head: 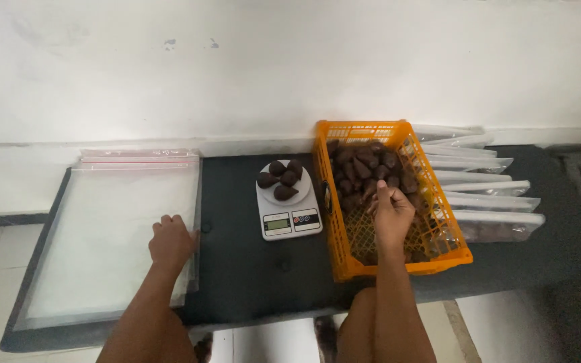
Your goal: Packaging salak fruits into plastic bags and weighing them on a digital scale
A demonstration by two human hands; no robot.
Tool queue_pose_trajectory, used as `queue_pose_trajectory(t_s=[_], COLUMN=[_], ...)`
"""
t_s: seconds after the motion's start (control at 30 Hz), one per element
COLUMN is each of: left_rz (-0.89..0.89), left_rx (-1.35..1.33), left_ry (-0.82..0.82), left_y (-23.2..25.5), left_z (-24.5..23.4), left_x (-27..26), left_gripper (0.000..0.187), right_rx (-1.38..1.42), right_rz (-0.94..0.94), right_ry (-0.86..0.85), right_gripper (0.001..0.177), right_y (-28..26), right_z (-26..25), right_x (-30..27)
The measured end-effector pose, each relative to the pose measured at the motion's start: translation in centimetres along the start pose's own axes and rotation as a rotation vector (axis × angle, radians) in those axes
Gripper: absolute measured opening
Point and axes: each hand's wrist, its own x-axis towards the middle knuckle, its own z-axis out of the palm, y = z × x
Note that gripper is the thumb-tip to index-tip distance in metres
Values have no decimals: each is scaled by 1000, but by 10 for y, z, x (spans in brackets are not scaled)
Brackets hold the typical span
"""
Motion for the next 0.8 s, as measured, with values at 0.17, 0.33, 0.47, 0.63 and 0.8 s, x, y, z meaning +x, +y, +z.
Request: queue_pose_trajectory(t_s=[0.17,0.33,0.47,0.63,0.8], left_rz=[-36,-72,-124,-180,-180], left_rx=[-28,-47,-141,-234,-202], left_ry=[25,9,14,33,95], left_y=[-11,-14,8,1,-16], left_z=[54,77,13,19,51], left_x=[32,49,21,23,38], left_gripper=[49,28,27,29,26], right_rx=[36,66,-25,-107,-124], right_rz=[19,36,15,-15,-7], right_ry=[28,47,-13,-48,-41], right_gripper=[43,44,43,44,42], right_y=[-9,-20,-16,-9,-8], right_z=[20,44,47,40,39], right_x=[-12,-23,-24,-20,-18])
